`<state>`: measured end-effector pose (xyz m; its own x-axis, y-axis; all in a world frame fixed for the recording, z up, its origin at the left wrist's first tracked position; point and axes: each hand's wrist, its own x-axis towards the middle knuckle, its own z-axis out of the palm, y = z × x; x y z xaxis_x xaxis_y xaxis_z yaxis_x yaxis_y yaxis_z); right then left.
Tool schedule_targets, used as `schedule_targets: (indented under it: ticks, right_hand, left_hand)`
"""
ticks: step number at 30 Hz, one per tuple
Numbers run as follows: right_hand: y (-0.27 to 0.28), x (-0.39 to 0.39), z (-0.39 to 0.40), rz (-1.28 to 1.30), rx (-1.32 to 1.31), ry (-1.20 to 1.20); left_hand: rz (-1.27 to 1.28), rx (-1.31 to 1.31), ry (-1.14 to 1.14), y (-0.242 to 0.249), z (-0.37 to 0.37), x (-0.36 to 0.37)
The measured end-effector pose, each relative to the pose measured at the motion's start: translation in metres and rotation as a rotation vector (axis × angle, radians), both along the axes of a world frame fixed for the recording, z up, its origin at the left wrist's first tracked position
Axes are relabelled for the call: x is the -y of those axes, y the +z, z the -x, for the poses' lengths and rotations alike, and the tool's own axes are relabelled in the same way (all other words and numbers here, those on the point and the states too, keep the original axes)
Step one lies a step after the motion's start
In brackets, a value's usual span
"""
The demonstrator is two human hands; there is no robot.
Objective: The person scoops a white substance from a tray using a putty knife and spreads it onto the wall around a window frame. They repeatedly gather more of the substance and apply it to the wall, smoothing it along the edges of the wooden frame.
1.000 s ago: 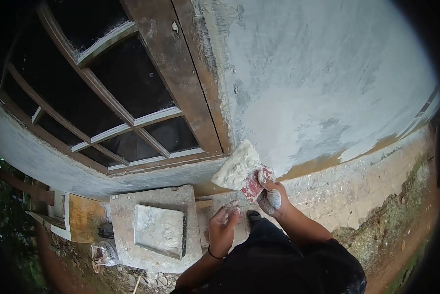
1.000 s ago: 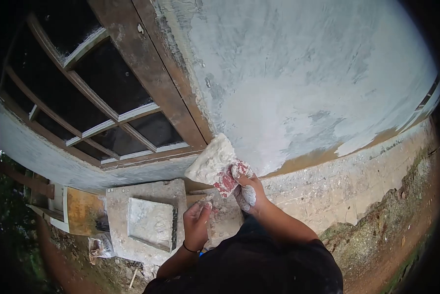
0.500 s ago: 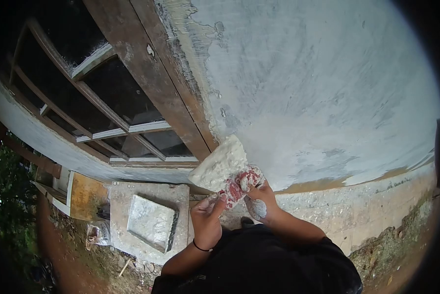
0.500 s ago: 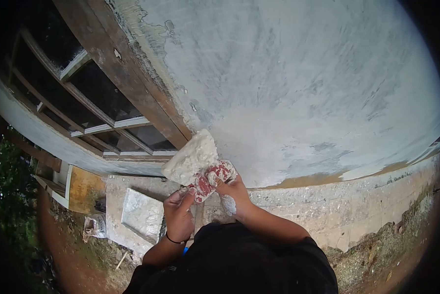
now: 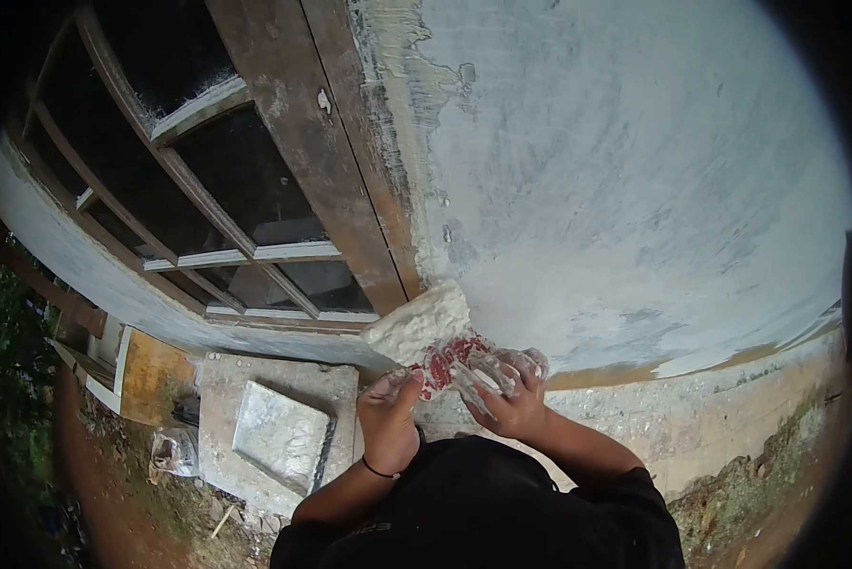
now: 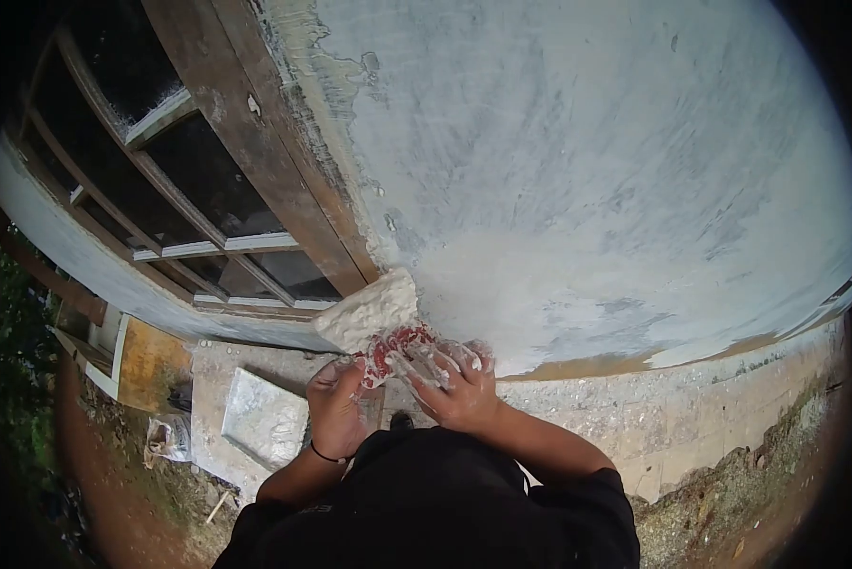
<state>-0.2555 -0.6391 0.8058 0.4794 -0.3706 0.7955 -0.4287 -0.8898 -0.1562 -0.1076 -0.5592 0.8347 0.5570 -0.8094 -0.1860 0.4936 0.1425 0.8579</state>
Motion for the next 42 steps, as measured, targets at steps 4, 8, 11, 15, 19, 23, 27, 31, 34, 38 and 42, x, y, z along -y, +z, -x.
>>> schedule_targets:
  ticks: [4,8,11,15,19,23,27,31,34,38,42]
  right_hand:
    - [0.009,0.019,-0.022,0.390,-0.017,-0.022]
    - [0.015,0.033,-0.028,0.448,-0.045,0.046]
    - [0.020,0.036,-0.032,0.395,0.024,0.113]
    - [0.029,0.031,-0.043,0.135,0.262,0.105]
    - [0.049,0.030,-0.060,-0.337,0.681,0.163]
    - [0.049,0.044,-0.081,-0.750,1.167,0.390]
    - [0.056,0.056,-0.085,-0.767,1.215,0.368]
    - [0.059,0.064,-0.082,-0.732,1.188,0.360]
    - [0.061,0.069,-0.080,-0.697,1.168,0.324]
    - [0.059,0.068,-0.082,-0.641,1.189,0.271]
    - [0.051,0.065,-0.080,-0.629,1.237,0.343]
  left_hand:
    - [0.035,-0.009,-0.034,0.007,-0.001,0.002]
    - [0.053,0.006,-0.126,0.018,-0.008,0.009]
    - [0.031,0.053,-0.215,0.017,-0.018,0.012]
    - [0.110,0.067,-0.417,0.035,-0.031,0.013]
    - [0.188,0.252,-0.411,0.035,-0.042,0.012]
    - [0.205,0.288,-0.376,0.019,-0.060,0.007]
    - [0.191,0.307,-0.305,0.013,-0.071,-0.001]
    - [0.187,0.286,-0.277,-0.002,-0.082,-0.005]
    - [0.185,0.254,-0.278,-0.005,-0.086,-0.006]
    - [0.180,0.247,-0.264,-0.011,-0.090,-0.004]
    - [0.182,0.232,-0.260,-0.014,-0.092,-0.004]
